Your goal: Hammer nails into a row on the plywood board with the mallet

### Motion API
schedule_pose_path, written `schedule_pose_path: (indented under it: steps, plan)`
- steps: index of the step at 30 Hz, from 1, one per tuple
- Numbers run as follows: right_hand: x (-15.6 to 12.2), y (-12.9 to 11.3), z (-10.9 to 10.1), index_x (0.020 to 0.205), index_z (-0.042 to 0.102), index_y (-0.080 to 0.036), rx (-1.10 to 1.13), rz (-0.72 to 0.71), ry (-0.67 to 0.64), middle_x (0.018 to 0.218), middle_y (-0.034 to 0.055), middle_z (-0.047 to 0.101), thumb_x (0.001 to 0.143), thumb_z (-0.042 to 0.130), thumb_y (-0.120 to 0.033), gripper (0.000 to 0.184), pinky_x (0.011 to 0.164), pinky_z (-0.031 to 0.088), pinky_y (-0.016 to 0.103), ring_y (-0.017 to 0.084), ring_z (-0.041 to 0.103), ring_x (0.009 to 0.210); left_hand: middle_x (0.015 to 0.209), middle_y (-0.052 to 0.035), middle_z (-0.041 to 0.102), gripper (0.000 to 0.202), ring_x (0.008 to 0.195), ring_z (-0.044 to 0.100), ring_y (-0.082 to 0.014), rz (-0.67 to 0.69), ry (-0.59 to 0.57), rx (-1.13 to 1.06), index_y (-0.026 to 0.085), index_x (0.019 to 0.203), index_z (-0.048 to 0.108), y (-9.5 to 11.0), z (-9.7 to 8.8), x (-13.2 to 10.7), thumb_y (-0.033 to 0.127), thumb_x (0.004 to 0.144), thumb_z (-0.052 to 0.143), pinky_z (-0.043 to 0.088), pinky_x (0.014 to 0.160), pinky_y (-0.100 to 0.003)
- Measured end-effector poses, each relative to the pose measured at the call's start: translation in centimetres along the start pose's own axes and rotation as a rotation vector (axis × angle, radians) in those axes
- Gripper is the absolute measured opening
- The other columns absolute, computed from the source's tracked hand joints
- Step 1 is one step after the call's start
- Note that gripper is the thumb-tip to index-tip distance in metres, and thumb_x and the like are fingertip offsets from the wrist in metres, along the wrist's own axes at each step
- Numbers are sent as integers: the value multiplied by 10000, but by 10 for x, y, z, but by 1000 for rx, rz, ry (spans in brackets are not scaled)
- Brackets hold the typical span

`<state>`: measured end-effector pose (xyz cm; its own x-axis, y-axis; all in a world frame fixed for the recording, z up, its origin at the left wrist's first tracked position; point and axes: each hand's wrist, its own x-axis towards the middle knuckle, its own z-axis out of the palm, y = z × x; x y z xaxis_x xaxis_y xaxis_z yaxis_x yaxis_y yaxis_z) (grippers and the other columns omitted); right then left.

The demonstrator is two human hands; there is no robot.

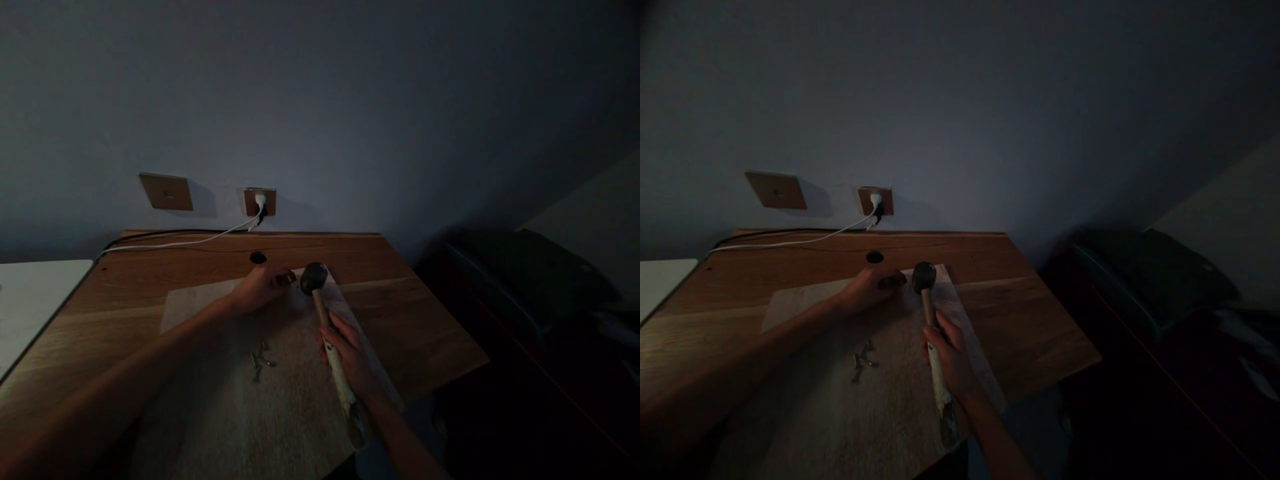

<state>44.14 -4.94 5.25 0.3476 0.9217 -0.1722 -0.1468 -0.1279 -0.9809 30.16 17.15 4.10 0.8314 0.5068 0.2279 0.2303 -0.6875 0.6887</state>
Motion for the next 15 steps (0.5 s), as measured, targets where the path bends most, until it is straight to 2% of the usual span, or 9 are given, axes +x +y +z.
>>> schedule_pose_path:
  steps: [3,15]
  plan:
    - [1,2,-1,1026,660,-182,13,7,-9,669,-40,545,826,698,-467,351,450,328,206,79,448,485,924,-42,762,215,821,695,-189,-3,48,11,180,973,743,-9,11,-1,179,809,604,526,788,-281]
    - [2,11,-4,1091,682,-189,20,3,3,672,-36,550,852,687,-465,366,448,308,219,85,457,484,885,-58,750,110,825,697,-217,27,33,36,183,873,731,-13,10,-5,182,794,654,526,787,-325]
